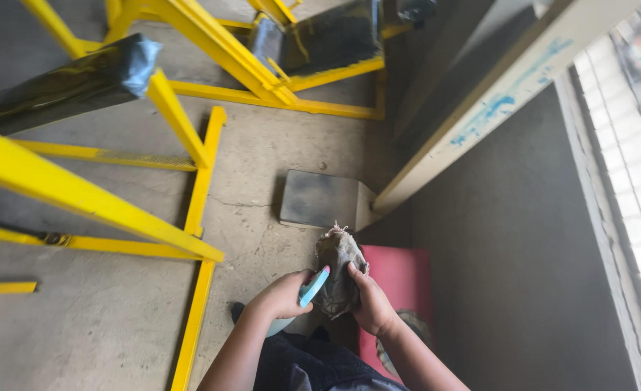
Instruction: Cleaning various pieces of gym equipment and a medical scale using a spray bottle and a cloth.
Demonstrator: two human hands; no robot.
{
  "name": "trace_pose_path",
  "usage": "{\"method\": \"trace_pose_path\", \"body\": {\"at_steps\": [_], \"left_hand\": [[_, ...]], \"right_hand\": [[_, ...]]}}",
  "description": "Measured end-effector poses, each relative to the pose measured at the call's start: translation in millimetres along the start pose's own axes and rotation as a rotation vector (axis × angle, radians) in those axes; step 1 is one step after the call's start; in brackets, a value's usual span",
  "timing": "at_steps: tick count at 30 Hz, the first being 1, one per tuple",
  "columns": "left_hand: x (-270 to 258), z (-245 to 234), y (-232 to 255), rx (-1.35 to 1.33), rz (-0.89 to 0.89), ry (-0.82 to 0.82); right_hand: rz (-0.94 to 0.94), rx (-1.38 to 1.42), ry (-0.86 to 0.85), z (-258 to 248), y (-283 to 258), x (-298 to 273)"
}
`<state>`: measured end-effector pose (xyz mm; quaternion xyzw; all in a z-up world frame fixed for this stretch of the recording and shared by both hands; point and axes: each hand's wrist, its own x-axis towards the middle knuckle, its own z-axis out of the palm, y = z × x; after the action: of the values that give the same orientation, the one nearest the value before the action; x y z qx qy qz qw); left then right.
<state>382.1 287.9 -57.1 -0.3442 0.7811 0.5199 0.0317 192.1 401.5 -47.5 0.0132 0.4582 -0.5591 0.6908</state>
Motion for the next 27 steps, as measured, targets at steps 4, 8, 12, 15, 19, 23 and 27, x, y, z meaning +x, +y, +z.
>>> {"method": "trace_pose_path", "body": {"at_steps": [4,8,12,15,19,23,27], "left_hand": [[-20.1,-13.2,-4.8,-0.021,-0.096,0.03],[-23.7,-24.2,-28.7,0.014,-0.086,0.045],[-41.2,-45.3,-40.6,-0.009,-0.12,0.093],[-63.4,-73.4,-44.5,-0.069,-0.106,0.164],[-86.1,-109.1,-79.4,-0.187,0.006,0.468],[-115.4,-161.2,-115.4,-0.013,0.192,0.969],[-162.3,-222.9,-120.3,-0.14,0.076,1.091]], "right_hand": [[0.045,-0.096,-0.077,16.0,5.2,15.0],[0.026,-0.123,-0.116,33.8,9.8,28.8],[0.024,-0.143,-0.129,63.1,19.3,43.4],[0.01,-0.163,-0.154,90.3,31.2,62.2],[-0.022,-0.229,-0.214,160.3,39.0,73.2],[-0.018,-0.348,-0.338,229.6,46.4,107.6],[-0.032,-0.39,-0.472,339.3,47.7,122.7]]}}
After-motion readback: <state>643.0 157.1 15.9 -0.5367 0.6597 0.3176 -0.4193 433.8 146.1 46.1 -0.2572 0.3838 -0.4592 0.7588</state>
